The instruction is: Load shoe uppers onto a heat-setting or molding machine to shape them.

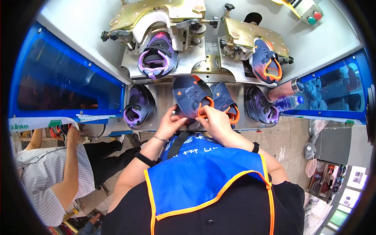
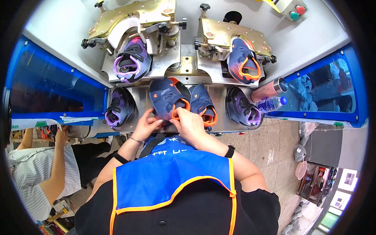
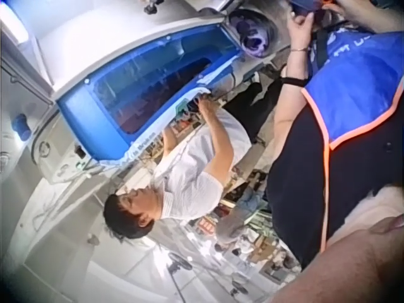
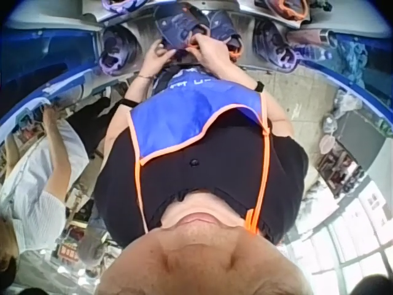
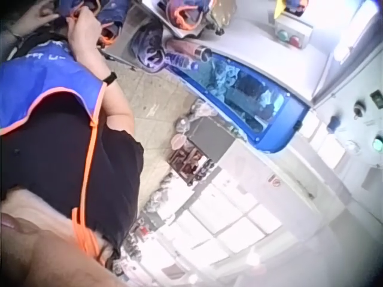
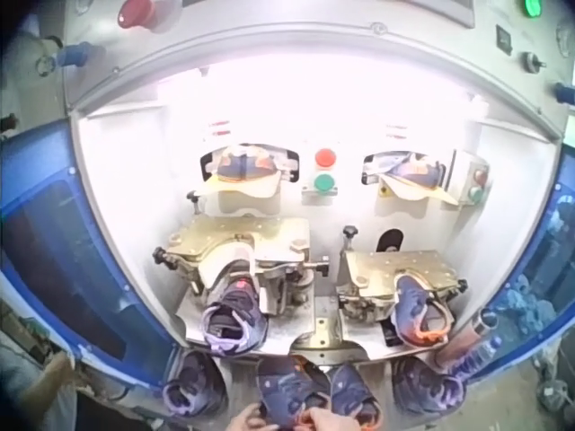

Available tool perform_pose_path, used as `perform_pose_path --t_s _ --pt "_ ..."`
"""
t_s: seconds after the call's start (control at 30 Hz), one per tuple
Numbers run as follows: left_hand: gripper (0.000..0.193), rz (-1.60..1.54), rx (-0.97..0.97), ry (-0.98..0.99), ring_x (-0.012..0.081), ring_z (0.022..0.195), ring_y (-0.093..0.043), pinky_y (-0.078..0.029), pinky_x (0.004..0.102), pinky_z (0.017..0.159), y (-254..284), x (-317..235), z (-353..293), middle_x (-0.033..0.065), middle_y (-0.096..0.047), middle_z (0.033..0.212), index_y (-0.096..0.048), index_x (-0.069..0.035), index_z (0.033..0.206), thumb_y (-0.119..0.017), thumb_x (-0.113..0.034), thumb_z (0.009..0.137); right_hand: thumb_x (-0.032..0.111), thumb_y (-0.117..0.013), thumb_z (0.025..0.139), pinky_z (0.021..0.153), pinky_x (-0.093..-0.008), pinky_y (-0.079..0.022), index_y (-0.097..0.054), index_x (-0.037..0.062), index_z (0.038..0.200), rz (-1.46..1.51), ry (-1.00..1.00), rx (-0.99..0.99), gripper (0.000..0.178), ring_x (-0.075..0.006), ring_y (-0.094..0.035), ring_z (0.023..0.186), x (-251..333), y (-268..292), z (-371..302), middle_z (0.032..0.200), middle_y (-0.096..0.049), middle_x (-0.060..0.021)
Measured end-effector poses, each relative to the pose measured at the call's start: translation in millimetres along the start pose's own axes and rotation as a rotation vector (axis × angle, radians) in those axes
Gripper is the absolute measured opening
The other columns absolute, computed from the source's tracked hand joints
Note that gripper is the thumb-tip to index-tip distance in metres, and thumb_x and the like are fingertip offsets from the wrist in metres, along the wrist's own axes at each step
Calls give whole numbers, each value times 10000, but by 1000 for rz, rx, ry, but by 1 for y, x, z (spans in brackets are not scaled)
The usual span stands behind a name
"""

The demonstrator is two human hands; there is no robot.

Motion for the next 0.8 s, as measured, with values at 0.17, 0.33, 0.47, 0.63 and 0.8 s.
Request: perform_pose_path --t_s 0.17,0.33,0.47,0.63,0.8 --pt "818 497 -32 -164 165 871 -615 -516 300 786 1 -19 3 117 -615 957 -282 -41 1465 -766 -181 821 388 -776 723 625 -424 -533 -641 26 879 -411 -24 76 417 -321 -668 698 -12 3 4 798 -644 -151" --pt "819 498 -237 -165 201 847 -639 -534 330 764 53 -29 -6 134 -630 968 -431 -19 1373 -821 -362 739 281 -729 775 589 -326 -530 -609 50 993 -338 337 -192 340 -232 -669 727 87 55 34 1007 -625 -82" --pt "727 504 -221 -176 185 830 -636 -532 314 750 43 -45 -11 121 -632 967 -487 -15 1320 -816 -327 751 203 -698 810 681 -352 -543 -497 71 1297 -206 508 -196 543 -260 -662 880 139 32 85 1273 -538 -103" --pt "488 479 -143 -244 143 800 -628 -524 280 719 25 -55 -26 87 -646 923 -587 -19 1194 -780 -218 792 321 -741 774 691 -412 -521 -573 65 1054 -301 339 -161 415 -314 -640 816 131 11 134 1010 -603 -134" --pt "268 422 -307 -257 121 751 -636 -521 271 700 62 -62 -55 57 -665 852 -652 -20 1046 -741 -133 820 276 -830 716 558 -280 -437 -610 19 779 121 313 -453 344 -129 -513 583 155 162 85 653 -567 -50"
Point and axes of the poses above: each hand's wrist, its own z-axis towards the middle knuckle, its own y-axis out of the back of the hand, x = y × z, the point moved 10 cm from there along z, towards the middle knuckle
